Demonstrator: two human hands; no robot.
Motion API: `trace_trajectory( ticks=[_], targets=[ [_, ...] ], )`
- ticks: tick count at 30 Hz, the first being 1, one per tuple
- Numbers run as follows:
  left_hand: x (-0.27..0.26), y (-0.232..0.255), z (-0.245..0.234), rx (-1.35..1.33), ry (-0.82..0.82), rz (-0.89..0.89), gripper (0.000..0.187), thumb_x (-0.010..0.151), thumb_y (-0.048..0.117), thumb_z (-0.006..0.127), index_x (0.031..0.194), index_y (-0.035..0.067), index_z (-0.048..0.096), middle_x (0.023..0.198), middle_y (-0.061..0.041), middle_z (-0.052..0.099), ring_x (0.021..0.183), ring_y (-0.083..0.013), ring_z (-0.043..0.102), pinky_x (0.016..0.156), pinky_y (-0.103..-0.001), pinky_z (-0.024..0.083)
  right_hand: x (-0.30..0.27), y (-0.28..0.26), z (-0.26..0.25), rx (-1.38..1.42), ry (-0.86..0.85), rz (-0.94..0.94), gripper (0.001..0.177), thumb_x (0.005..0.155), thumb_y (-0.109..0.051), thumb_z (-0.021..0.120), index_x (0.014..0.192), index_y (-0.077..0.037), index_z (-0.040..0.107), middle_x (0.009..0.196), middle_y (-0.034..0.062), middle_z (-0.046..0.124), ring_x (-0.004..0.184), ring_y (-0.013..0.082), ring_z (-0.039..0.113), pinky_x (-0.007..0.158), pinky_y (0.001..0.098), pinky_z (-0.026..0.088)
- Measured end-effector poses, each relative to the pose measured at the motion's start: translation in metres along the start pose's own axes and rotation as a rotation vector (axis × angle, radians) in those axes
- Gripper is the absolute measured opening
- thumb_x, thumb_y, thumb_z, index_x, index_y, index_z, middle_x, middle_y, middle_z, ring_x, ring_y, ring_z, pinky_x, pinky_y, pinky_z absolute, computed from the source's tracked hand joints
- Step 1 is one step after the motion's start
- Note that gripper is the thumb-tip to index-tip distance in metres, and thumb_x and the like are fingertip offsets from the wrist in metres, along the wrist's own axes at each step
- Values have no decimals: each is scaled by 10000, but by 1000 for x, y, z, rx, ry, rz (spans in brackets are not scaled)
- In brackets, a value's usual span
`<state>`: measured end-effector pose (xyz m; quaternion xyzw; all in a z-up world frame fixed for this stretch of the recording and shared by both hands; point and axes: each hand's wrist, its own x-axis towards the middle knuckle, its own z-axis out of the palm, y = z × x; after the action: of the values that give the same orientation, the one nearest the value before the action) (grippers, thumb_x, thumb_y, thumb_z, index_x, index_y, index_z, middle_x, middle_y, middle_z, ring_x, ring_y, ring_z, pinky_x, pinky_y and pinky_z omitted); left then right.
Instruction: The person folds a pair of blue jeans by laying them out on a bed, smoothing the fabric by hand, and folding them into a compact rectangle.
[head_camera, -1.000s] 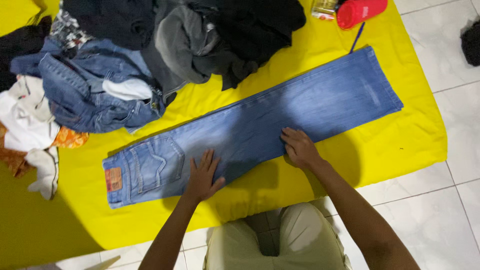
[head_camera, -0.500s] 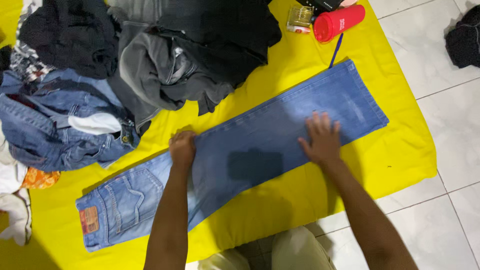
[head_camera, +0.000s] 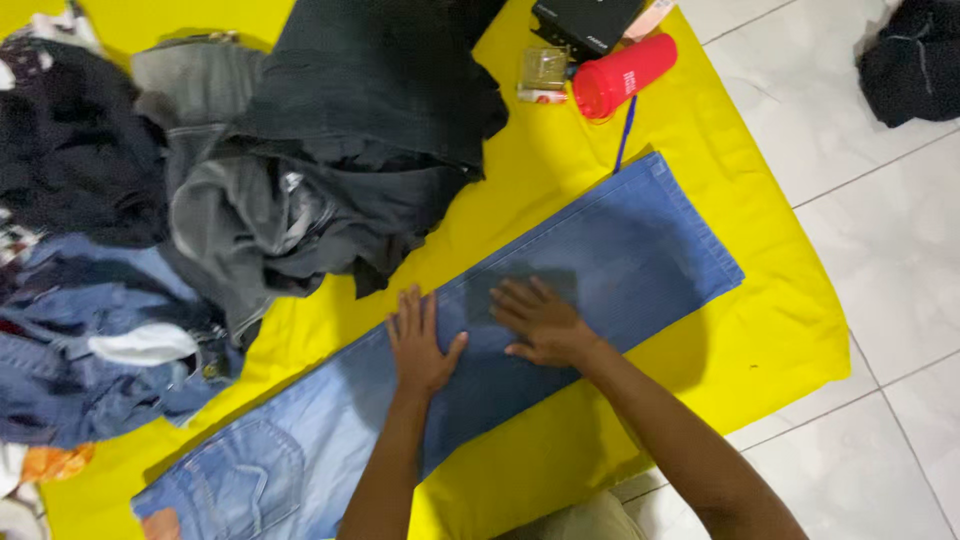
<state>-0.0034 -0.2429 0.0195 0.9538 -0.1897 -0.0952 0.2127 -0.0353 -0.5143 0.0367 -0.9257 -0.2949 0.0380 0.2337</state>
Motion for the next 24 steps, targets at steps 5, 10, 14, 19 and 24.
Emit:
trace_trajectory(
  ticks=[5, 10, 14, 19, 24],
  targets=[
    [1, -4, 12, 53, -20, -64, 997, 864, 686, 598, 1603, 79, 316, 1711, -198, 188, 1592, -406, 112, 1218, -673, 69, -50, 128, -54, -182, 112, 555, 790, 866, -540, 647, 1488, -73, 510, 1652, 154, 364, 1561, 353, 245, 1216, 662, 174],
    [5, -2, 10, 79, -59, -71, 1100, 778, 717, 645, 1593, 72, 285, 1693, -220, 157, 1573, -411, 84, 1198, -680, 40, -68, 164, -76, -329, 82, 611, 866, 916, -594, 592, 1533, 2, 473, 1691, 137, 344, 1599, 300, 245, 1224, 721, 131],
    [7, 2, 7, 62, -64, -66, 1199, 698, 754, 675, 1576, 45, 271, 1682, -241, 129, 1558, -422, 56, 1178, -691, 23, -49, 123, -59, -412, 16, 695, 960, 797, -582, 687, 1518, 2, 440, 1649, 274, 276, 1541, 469, 172, 1126, 760, 63],
    [-27, 6, -3, 98, -154, 41, 1284, 635, 783, 716, 1536, -18, 273, 1657, -271, 112, 1539, -443, 45, 1120, -751, -18, -50, -7, -5, -31, 59, 121, 759, 785, -585, 757, 1339, -74, 665, 1582, 182, 404, 1477, 402, 330, 1169, 662, 183],
    [-99, -24, -29, 121, -291, 167, 1278, 560, 767, 783, 1491, -7, 374, 1642, -238, 161, 1536, -417, 77, 1126, -763, 30, -114, 81, -43, -250, 176, 582, 893, 851, -710, 589, 1449, -48, 554, 1558, 204, 397, 1480, 453, 314, 1172, 716, 210]
  ],
)
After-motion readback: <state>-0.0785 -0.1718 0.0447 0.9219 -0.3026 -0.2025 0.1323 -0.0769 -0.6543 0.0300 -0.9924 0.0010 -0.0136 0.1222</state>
